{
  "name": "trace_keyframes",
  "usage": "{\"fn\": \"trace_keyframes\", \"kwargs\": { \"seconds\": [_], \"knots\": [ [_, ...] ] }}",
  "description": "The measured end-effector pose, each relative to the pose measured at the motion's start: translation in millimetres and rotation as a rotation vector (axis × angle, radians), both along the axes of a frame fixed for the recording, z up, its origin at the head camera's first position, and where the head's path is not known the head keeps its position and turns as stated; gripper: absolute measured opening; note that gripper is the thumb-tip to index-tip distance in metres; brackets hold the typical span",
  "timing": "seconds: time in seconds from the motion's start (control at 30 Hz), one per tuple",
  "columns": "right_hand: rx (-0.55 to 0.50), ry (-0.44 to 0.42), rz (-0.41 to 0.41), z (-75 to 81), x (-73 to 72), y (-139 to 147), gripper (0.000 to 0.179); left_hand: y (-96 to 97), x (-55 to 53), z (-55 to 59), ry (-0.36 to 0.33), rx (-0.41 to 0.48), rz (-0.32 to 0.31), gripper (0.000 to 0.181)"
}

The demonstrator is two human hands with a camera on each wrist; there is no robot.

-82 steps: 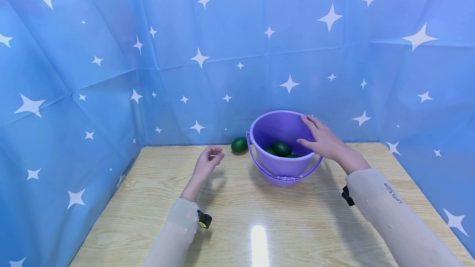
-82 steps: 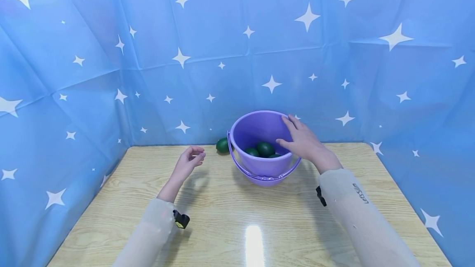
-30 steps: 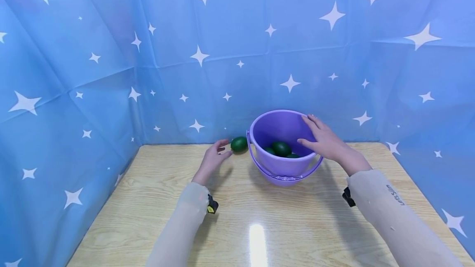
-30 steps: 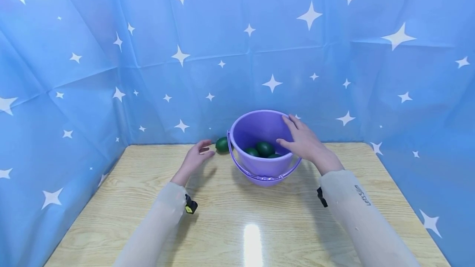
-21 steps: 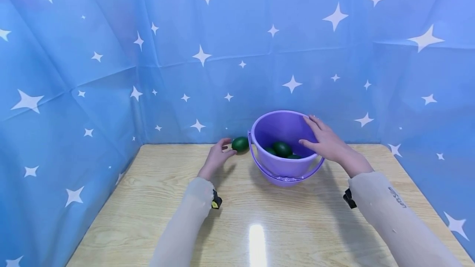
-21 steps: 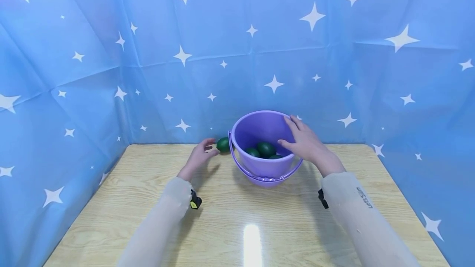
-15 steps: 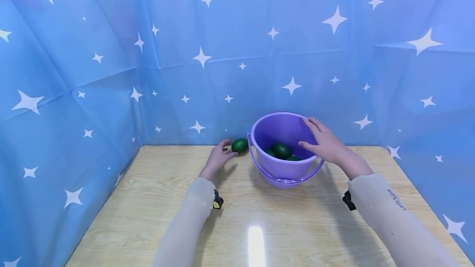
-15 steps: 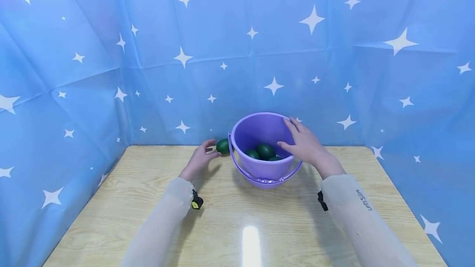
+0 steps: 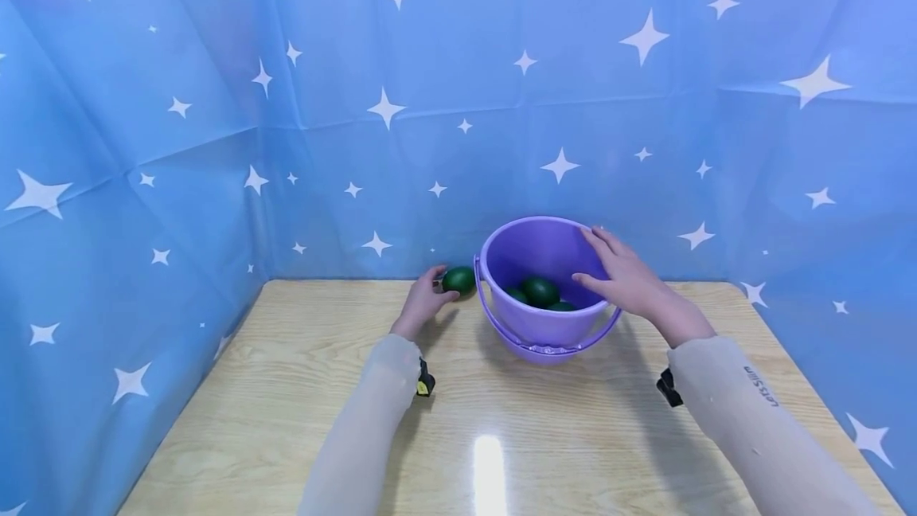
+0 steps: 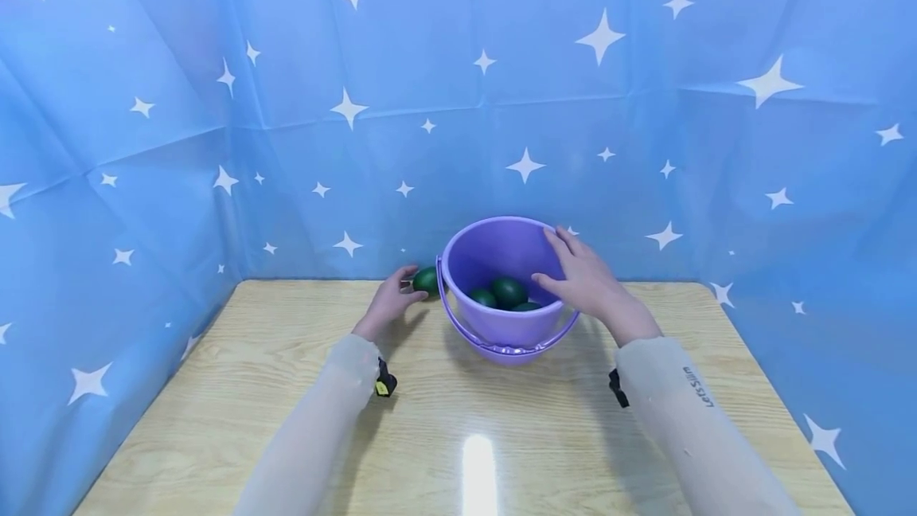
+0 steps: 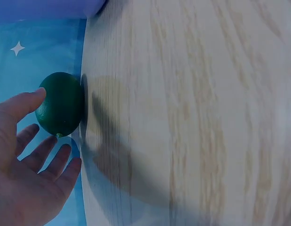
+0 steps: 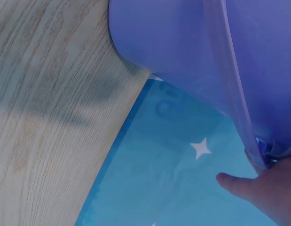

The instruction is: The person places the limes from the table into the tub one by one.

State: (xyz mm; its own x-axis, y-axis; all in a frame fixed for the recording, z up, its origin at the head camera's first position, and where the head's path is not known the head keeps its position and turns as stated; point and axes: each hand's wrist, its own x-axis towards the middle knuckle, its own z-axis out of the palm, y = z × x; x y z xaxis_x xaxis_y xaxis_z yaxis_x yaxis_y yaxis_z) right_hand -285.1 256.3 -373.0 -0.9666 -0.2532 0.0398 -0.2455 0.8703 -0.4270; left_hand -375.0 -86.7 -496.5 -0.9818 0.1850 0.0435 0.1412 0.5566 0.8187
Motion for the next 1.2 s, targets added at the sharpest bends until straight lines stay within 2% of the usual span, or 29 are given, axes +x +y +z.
{"fn": "trace_keyframes", "kwargs": {
  "seconds": [0.2, 0.67, 0.9, 1.2],
  "knots": [
    [-0.014, 0.004, 0.003, -2.1, 0.3, -0.8, 0.086, 4.3, -2.4, -4.0, -0.002, 0.017, 0.015, 0.064],
    [-0.021, 0.004, 0.002, -1.2, 0.0, -1.0, 0.085, 22.5, -5.4, -9.0, -0.022, 0.025, 0.106, 0.052],
    [-0.018, -0.005, -0.001, -1.4, -0.5, -0.2, 0.085, 27.8, -1.3, -7.1, -0.049, 0.057, 0.102, 0.047],
    [-0.022, -0.018, 0.0, 0.7, -0.9, 1.2, 0.086, 27.3, -0.5, -9.8, -0.016, 0.05, 0.102, 0.046]
  ]
}}
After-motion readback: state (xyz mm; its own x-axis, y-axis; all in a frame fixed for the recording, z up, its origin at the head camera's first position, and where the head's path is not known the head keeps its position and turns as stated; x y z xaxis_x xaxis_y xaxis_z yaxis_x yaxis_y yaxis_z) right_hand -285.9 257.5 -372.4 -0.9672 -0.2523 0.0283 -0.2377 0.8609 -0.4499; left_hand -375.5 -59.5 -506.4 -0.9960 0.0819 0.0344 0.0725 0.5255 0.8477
